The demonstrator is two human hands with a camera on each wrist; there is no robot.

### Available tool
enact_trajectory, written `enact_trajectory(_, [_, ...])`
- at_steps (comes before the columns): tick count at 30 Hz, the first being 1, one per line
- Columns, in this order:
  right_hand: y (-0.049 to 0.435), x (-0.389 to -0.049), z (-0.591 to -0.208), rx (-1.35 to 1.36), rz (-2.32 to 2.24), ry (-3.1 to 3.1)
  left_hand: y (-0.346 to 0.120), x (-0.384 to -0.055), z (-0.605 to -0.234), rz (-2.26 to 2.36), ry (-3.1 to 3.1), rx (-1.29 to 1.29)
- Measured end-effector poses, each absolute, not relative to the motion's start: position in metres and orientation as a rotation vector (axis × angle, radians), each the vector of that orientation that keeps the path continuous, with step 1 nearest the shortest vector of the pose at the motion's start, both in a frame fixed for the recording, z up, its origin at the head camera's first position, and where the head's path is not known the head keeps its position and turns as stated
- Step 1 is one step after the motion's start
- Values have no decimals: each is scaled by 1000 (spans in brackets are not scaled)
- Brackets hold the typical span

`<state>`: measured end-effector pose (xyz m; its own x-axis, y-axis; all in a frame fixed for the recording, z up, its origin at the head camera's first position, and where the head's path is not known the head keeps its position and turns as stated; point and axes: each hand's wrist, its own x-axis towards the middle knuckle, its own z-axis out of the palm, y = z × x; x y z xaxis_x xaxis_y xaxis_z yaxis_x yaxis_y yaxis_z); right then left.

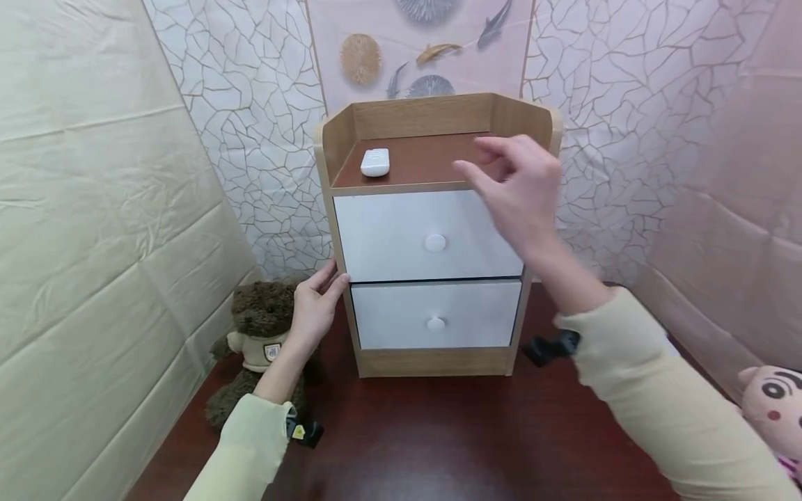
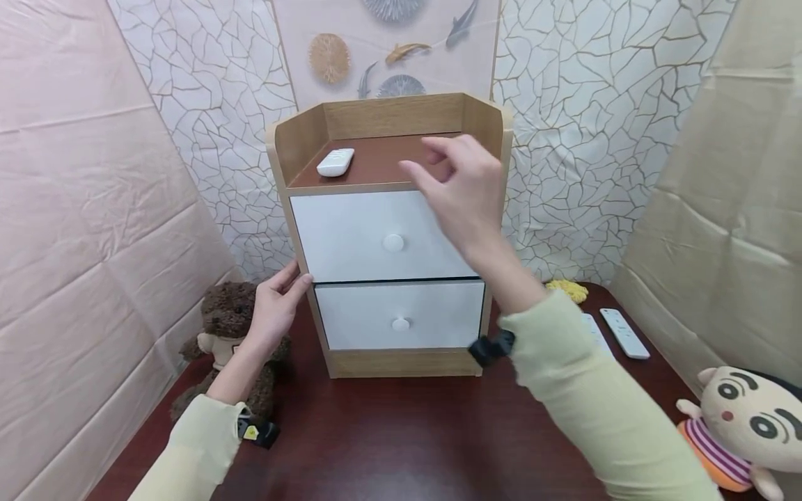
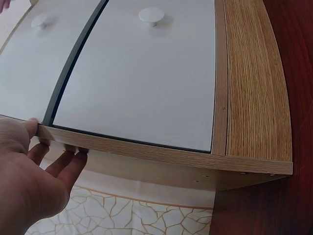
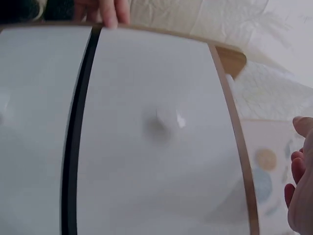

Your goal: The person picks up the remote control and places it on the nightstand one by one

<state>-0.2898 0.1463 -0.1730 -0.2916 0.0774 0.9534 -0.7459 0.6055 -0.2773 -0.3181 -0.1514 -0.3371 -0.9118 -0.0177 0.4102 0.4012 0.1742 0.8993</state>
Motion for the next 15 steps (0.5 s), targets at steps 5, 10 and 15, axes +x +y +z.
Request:
enact_trajectory(5, [201, -268, -189, 462, 818, -1691, -153, -318, -336, -1790, -2133, -366])
enact_trajectory(10, [252, -262, -219, 245, 854, -1747, -153, -320, -337, -1796, -2131, -381])
enact_trajectory(15, [288, -260, -257, 93, 941, -1802, -153, -319, -338, -1803, -2120, -392])
